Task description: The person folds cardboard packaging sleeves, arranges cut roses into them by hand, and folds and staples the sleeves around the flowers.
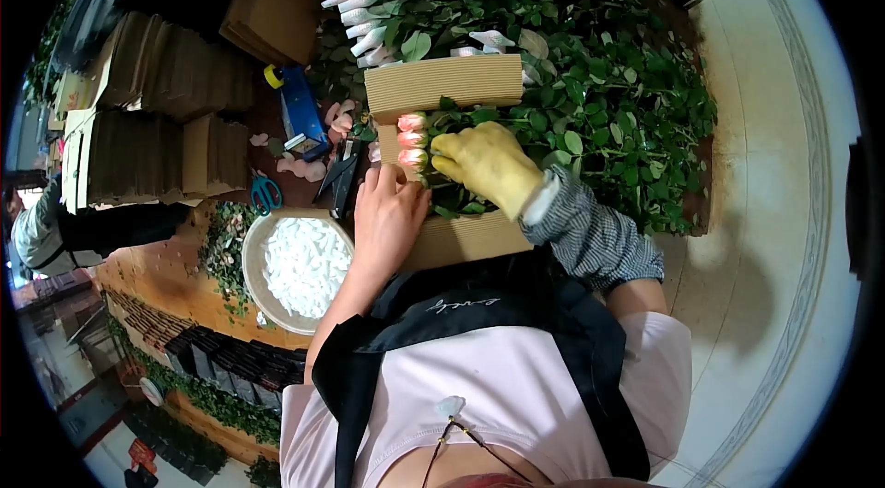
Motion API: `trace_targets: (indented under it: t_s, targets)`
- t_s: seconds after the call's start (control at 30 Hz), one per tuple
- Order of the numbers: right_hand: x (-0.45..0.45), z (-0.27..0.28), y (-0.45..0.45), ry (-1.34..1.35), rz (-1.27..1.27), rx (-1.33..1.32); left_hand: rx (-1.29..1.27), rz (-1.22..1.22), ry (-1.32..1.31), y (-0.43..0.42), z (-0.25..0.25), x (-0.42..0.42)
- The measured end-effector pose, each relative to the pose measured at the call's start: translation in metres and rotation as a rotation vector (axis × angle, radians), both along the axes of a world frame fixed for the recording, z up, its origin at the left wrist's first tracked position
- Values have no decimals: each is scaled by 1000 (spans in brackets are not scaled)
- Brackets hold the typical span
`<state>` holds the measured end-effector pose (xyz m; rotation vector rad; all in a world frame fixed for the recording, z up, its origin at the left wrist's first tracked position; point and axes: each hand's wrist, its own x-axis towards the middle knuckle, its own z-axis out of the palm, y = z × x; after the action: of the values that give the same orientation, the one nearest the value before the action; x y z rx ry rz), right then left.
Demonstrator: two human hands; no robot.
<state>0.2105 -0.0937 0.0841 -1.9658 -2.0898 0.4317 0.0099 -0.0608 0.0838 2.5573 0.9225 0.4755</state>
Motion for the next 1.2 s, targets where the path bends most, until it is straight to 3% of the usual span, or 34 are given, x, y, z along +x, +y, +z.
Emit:
trace_targets:
  t_s: [0.07, 0.13, 0.2, 0.33, 0.4, 0.43, 0.47, 0.53, 0.6, 0.73, 0.8, 0.93, 1.0, 1.2]
  targets:
    - [-2, -24, 3, 23, 111, 66, -41, 6, 38, 2, -2, 0]
    - [-8, -7, 8, -98, 222, -45, 90, -31, -32, 6, -3, 1]
    - [-8, -12, 4, -136, 237, -10, 33, -53, -33, 10, -5, -4]
    - [1, -9, 0, 108, -24, 86, -106, -63, -140, 15, -13, -7]
    - [0, -10, 3, 34, -153, 134, -325, -49, -242, 18, -16, -14]
    - [0, -13, 6, -18, -59, 34, -410, -60, -259, 25, -19, -21]
    - [0, -12, 7, -17, -51, 34, -722, 17, -441, 28, -31, -27]
    - [-2, -7, 10, -49, 109, -37, -818, 98, -605, 41, -45, -39]
    - [-2, -18, 5, -44, 114, 36, -690, 300, -553, 51, -57, -44]
    - [-5, -20, 3, -10, 87, 140, -715, 333, -466, 59, -60, -12]
    - [-8, -12, 3, -84, 60, 52, -520, 282, -386, 55, -75, 5]
    - [-4, 29, 3, -11, -23, 77, -523, 336, -416, 41, -89, 12]
    - [-1, 24, 12, 77, -10, 202, -493, 352, -376, 38, -81, 12]
    - [-15, -1, 28, 270, 91, 226, -521, 338, -343, 39, -82, 12]
